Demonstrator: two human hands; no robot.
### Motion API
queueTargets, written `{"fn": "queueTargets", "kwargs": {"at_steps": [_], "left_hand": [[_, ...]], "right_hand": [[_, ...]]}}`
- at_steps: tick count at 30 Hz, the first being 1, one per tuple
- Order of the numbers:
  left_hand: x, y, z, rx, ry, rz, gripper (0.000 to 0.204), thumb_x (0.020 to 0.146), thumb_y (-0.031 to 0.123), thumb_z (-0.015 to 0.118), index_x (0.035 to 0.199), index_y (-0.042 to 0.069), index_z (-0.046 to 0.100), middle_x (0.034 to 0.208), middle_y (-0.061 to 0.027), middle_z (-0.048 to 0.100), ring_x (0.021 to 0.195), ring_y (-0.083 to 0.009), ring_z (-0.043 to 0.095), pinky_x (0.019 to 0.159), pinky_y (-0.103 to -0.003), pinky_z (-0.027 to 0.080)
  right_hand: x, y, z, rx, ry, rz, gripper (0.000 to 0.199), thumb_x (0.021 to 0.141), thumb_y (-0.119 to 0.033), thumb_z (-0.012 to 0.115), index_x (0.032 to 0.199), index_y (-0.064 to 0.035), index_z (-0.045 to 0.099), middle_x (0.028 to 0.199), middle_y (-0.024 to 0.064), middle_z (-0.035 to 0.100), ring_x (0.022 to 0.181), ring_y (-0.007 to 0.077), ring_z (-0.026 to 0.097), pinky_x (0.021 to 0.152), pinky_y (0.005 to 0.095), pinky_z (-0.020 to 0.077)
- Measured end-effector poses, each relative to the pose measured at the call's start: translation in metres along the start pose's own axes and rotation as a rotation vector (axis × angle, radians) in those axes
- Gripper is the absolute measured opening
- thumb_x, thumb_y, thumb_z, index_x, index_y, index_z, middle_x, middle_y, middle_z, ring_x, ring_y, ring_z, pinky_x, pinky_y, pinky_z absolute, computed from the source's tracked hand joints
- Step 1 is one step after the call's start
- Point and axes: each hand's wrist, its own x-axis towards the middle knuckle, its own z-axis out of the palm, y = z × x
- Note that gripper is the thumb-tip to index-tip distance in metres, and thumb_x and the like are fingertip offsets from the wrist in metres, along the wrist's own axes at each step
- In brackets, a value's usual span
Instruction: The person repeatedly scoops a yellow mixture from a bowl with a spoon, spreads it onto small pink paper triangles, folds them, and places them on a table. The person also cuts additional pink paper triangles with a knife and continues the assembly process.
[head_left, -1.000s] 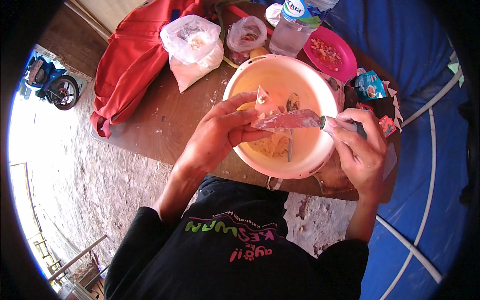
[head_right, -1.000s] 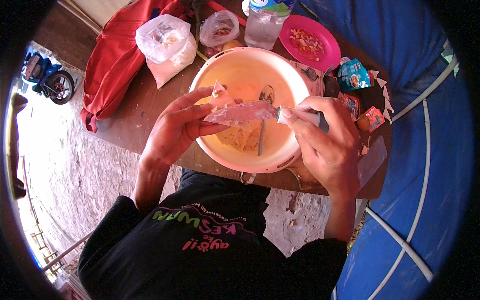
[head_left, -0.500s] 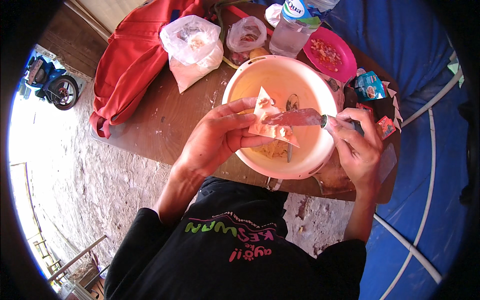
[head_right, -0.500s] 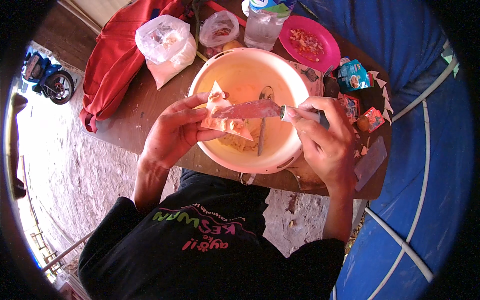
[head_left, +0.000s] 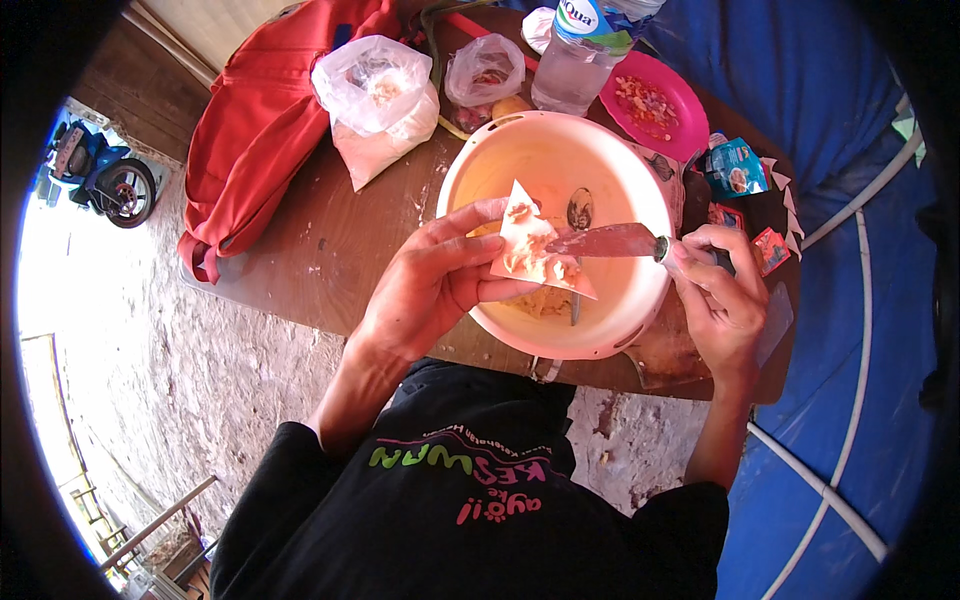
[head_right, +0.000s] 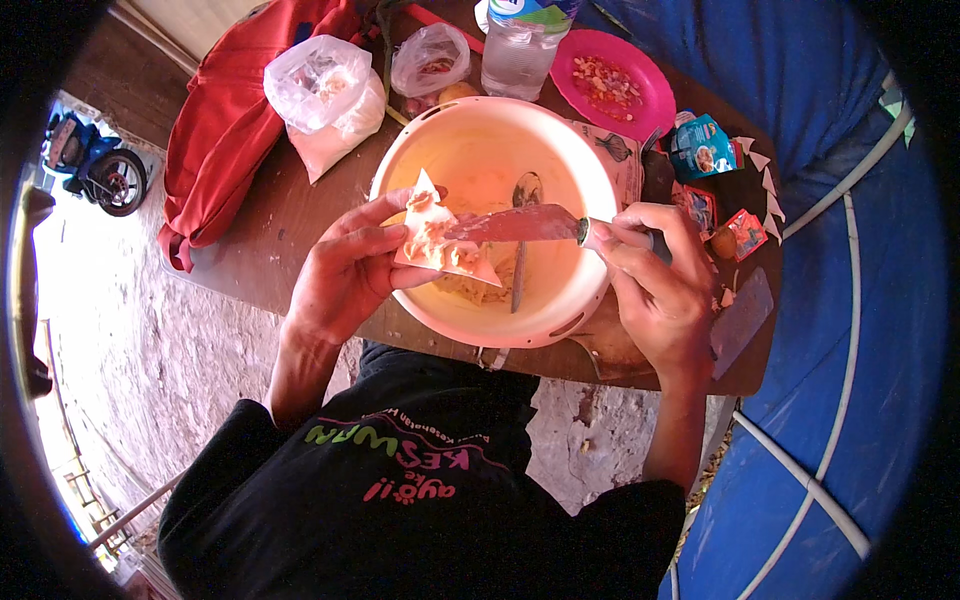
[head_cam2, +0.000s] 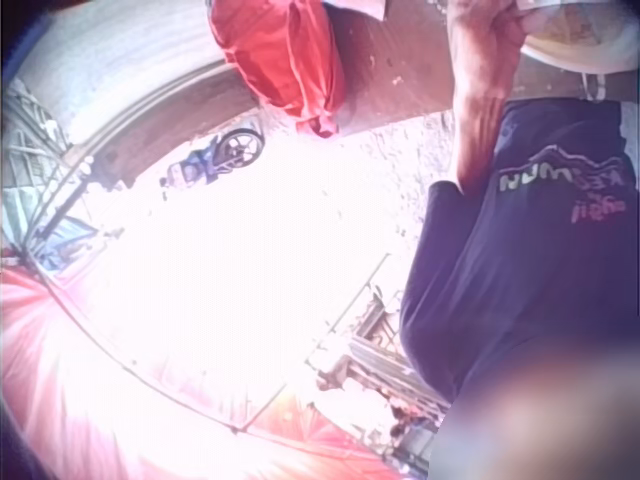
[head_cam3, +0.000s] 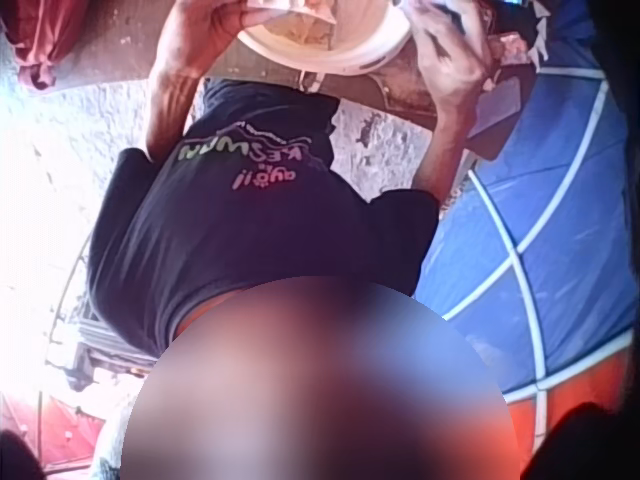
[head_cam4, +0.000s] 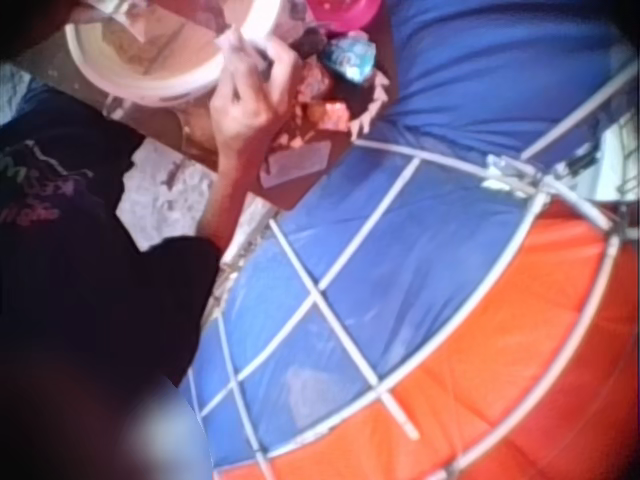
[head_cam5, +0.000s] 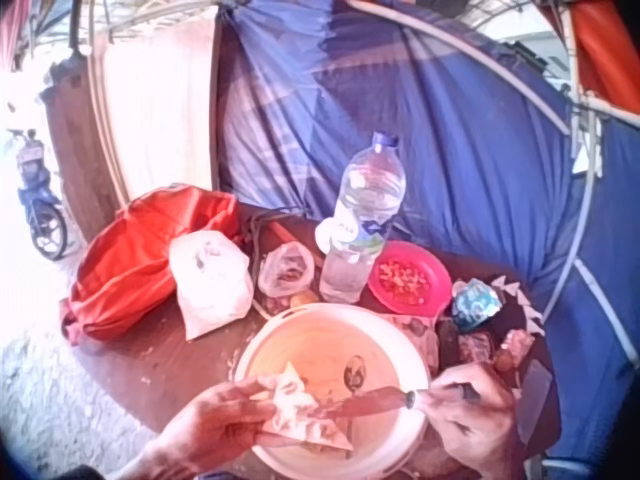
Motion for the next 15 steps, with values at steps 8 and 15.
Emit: {"fn": "queueTargets", "kwargs": {"at_steps": [8, 15], "left_hand": [[0.004, 0.003, -0.002, 0.136, 0.037, 0.112, 0.045, 0.099, 0.008, 0.045, 0.141, -0.009, 0.042, 0.136, -0.0297, 0.056, 0.128, -0.0376, 0.058, 0.108, -0.047, 0.05], [0.018, -0.002, -0.004, 0.04, 0.104, 0.094, 0.041, 0.102, 0.005, 0.046, 0.139, -0.012, 0.043, 0.135, -0.0259, 0.058, 0.119, -0.0307, 0.065, 0.105, -0.04, 0.054]], "right_hand": [[-0.019, 0.008, -0.026, 0.489, -0.141, 0.541, 0.034, 0.089, -0.009, 0.074, 0.117, 0.0086, 0.069, 0.107, 0.0128, 0.073, 0.094, 0.0144, 0.066, 0.08, 0.0289, 0.0533], [-0.062, 0.018, -0.036, 0.652, 0.007, 0.76, 0.034, 0.099, -0.017, 0.065, 0.127, 0.0027, 0.064, 0.099, 0.0096, 0.073, 0.075, 0.0084, 0.063, 0.061, 0.0237, 0.0496]]}}
